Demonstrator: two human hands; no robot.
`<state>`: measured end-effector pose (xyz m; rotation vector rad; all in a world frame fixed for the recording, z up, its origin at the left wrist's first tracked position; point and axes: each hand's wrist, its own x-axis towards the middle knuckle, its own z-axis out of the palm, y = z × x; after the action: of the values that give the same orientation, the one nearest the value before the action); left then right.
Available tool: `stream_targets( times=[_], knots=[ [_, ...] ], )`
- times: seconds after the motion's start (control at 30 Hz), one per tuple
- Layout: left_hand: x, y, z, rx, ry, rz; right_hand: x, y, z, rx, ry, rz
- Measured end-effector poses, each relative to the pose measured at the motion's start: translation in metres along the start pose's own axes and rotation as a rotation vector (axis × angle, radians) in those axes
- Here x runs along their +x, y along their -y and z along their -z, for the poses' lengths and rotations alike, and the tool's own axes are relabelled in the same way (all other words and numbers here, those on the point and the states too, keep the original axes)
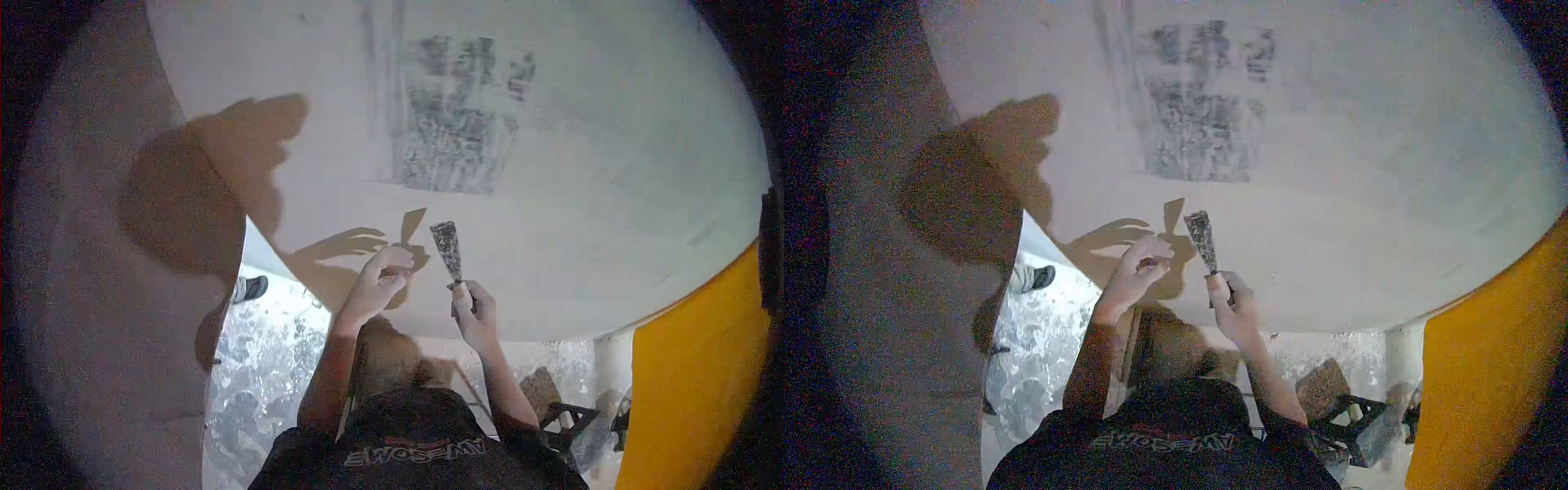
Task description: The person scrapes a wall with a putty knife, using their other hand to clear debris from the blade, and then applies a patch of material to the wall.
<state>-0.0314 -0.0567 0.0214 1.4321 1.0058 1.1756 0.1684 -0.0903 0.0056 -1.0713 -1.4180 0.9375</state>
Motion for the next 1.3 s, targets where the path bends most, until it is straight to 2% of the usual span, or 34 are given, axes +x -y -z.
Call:
stream_targets(
  times=[0.03,0.17,0.2,0.23,0.27,0.47,0.7,0.77,0.9,0.97,1.1,1.17,1.3],
  knots=[
    [0.002,-0.010,-0.008,-0.032,-0.019,-0.059,0.001,0.001,0.003,0.037,-0.014,-0.021],
    [0.020,-0.013,-0.034,-0.254,0.152,-0.033,0.002,0.021,0.014,0.190,-0.007,-0.141],
    [0.023,-0.017,-0.043,-0.252,0.159,-0.035,0.002,0.024,0.016,0.270,0.020,-0.148],
    [0.027,-0.022,-0.052,-0.094,0.094,-0.078,0.003,0.025,0.018,0.350,0.049,-0.157],
    [0.031,-0.028,-0.061,0.064,0.028,-0.119,0.004,0.025,0.021,0.353,0.043,-0.156],
    [0.047,-0.050,-0.077,0.129,-0.024,-0.171,0.005,0.018,0.018,0.347,0.007,-0.096],
    [0.069,-0.048,-0.101,0.192,-0.044,-0.173,0.014,0.005,0.028,0.366,-0.098,-0.187],
    [0.073,-0.049,-0.111,0.086,-0.080,-0.141,0.018,0.000,0.031,0.345,-0.112,-0.177],
    [0.086,-0.039,-0.111,0.177,-0.078,-0.148,0.025,-0.008,0.035,0.395,-0.104,-0.160],
    [0.091,-0.039,-0.112,0.178,-0.059,-0.063,0.029,-0.006,0.035,0.403,-0.100,-0.169],
    [0.093,-0.050,-0.116,0.168,-0.122,-0.113,0.035,0.000,0.035,0.374,-0.106,-0.199],
    [0.091,-0.055,-0.112,0.190,-0.097,0.001,0.033,-0.005,0.032,0.380,-0.095,-0.235],
    [0.093,-0.037,-0.111,0.218,-0.107,-0.035,0.033,-0.032,0.027,0.357,-0.114,-0.152]
  ],
)
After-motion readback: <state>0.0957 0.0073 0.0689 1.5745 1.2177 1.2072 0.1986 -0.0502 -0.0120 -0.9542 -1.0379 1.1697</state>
